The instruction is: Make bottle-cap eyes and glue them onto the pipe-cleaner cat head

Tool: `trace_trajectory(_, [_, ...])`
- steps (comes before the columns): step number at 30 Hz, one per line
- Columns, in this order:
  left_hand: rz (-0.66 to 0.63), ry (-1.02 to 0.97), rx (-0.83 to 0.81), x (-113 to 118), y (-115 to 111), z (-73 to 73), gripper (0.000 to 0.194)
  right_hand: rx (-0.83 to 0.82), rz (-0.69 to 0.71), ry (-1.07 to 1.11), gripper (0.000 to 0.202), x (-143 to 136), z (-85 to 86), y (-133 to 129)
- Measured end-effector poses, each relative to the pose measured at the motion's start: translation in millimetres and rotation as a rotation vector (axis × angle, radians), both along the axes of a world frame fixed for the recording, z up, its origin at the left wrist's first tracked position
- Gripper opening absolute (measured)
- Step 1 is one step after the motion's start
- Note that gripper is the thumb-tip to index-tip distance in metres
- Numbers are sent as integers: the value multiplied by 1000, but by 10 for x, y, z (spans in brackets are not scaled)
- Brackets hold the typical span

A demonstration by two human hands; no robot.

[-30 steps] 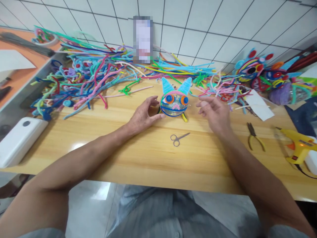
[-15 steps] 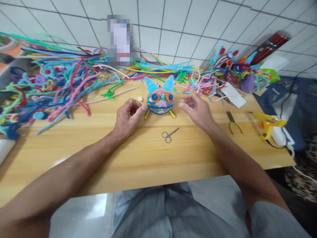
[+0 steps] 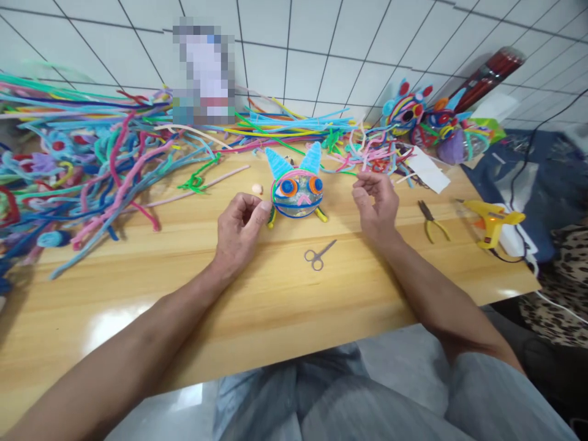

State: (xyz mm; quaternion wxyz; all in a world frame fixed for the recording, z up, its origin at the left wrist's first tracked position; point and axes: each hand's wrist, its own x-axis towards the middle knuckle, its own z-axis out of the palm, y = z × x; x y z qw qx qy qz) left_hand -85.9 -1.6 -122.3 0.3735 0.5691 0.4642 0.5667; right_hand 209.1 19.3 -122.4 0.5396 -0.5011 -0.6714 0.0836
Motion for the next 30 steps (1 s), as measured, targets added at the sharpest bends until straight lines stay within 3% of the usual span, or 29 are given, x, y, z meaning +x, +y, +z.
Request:
trace_trajectory(3, [27,-20,-24,-33,35,17,45,55,16,22,35,6,-31,15])
trace_trajectory(9, [13,30,-157,-115,-9,73,51,-50,4,121,24,-15,-134,-91])
trace_trajectory(13, [-13,67,-204,-150,-109,102,56,-76,56,92,30,6,-142,-171])
trace_trajectory(23, [28,141,-75,-67,37,42,50,-88,77,-114,36,-188,-16,-137])
trace_trajectory(30, [53,184,-50,-46,76,21,51,-182,167,-54,39,-361,-20,-92])
